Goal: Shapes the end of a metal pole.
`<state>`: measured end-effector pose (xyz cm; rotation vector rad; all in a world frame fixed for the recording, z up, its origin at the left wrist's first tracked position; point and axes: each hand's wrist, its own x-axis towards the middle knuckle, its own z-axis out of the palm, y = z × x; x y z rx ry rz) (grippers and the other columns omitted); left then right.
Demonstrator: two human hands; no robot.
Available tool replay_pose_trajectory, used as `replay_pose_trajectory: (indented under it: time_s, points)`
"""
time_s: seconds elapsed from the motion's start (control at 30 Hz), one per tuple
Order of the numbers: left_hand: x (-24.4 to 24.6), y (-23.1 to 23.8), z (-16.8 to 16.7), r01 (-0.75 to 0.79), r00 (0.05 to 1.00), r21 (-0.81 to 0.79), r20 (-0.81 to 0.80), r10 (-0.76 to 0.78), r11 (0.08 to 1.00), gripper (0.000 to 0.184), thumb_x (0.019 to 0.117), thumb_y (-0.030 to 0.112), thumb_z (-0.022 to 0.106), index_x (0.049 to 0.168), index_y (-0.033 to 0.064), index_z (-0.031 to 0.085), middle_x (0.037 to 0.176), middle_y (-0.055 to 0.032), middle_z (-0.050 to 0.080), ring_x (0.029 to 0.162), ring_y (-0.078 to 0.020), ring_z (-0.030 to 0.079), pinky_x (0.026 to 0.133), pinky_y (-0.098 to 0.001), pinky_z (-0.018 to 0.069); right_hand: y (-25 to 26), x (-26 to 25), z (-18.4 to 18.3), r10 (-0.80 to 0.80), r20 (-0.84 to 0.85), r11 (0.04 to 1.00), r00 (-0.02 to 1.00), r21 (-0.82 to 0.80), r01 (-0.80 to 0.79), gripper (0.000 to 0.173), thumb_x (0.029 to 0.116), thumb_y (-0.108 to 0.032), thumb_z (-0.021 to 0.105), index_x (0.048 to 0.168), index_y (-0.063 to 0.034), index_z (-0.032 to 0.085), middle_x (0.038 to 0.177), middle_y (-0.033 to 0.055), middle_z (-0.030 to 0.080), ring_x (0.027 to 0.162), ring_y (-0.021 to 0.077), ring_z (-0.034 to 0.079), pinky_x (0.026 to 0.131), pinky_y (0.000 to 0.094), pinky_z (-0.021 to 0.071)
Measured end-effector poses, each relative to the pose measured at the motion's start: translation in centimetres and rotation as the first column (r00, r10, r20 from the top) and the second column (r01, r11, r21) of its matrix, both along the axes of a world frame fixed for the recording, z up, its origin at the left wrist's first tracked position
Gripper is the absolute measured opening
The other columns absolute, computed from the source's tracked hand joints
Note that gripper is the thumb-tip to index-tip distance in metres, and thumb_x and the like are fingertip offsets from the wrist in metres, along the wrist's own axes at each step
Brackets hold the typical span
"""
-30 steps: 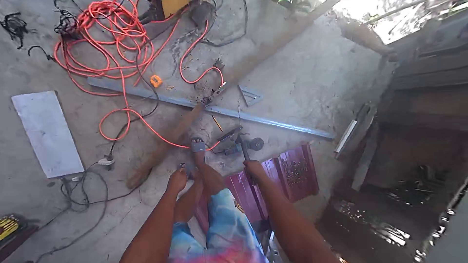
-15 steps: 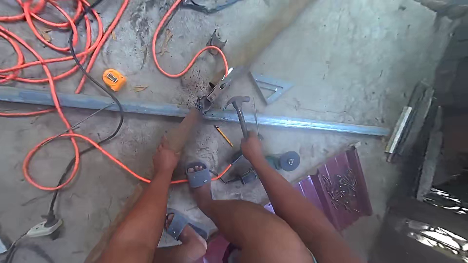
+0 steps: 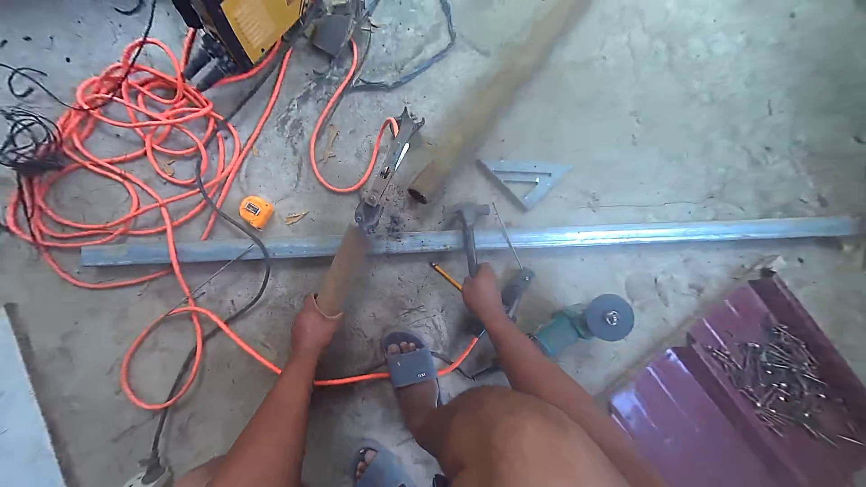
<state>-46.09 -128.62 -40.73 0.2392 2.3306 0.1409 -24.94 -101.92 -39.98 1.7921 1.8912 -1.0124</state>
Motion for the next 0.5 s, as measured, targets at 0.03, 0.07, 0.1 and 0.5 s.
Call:
replay_pose_trajectory:
  time_s: [0.03,0.07,0.1,0.5]
  points:
    - [0.3,0.1,-0.2,-0.011,1.000,-0.017,-0.006,0.011,1.000,0.095,0.0800,0.044,0.083,0.157,0.0127,0.037,0.126,-0.0173,0.070,0.115,-0.0362,0.069,0.097,-0.0599,0.0547,0.3,0.1,0.3,0.021,0.029,0.999,0.999,-0.034,-0.020,0.044,0.1023,-0.014,0.051,0.143,0.0002,0.046,0.134,0.0241,0.060,0.122,0.0355,0.063,0.102,0.0535,0.0508]
    - [0.7,0.1,-0.3,-0.020,1.000,-0.034,-0.025,0.020,0.999,0.098,0.0801,0.045,0.083,0.158,0.0128,0.034,0.127,-0.0176,0.069,0.113,-0.0365,0.070,0.095,-0.0592,0.0553,0.9,0.2,0.5,0.060,0.063,0.996,0.996,-0.072,-0.055,0.044,0.1025,-0.018,0.053,0.143,-0.0010,0.047,0.132,0.0240,0.062,0.122,0.0363,0.063,0.102,0.0553,0.0504]
    - [1.2,-0.1,-0.3,-0.023,0.999,-0.052,-0.051,0.021,0.998,0.102,0.0803,0.047,0.083,0.161,0.0122,0.031,0.129,-0.0180,0.069,0.113,-0.0368,0.070,0.094,-0.0585,0.0560,1.6,0.4,0.7,0.114,0.098,0.988,0.989,-0.116,-0.103,0.046,0.1027,-0.022,0.054,0.143,-0.0020,0.048,0.131,0.0240,0.063,0.122,0.0372,0.063,0.102,0.0575,0.0493]
    - [0.8,-0.5,-0.2,0.017,1.000,-0.131,0.016,-0.015,0.991,0.083,0.0811,0.051,0.079,0.148,0.0132,0.050,0.129,-0.0152,0.069,0.114,-0.0341,0.070,0.092,-0.0589,0.0559,14.6,-20.5,5.6,0.042,-0.409,0.991,0.912,-0.102,-0.091,0.079,0.1026,-0.065,0.045,0.147,-0.0003,0.049,0.137,0.0246,0.060,0.119,0.0361,0.064,0.100,0.0533,0.0522]
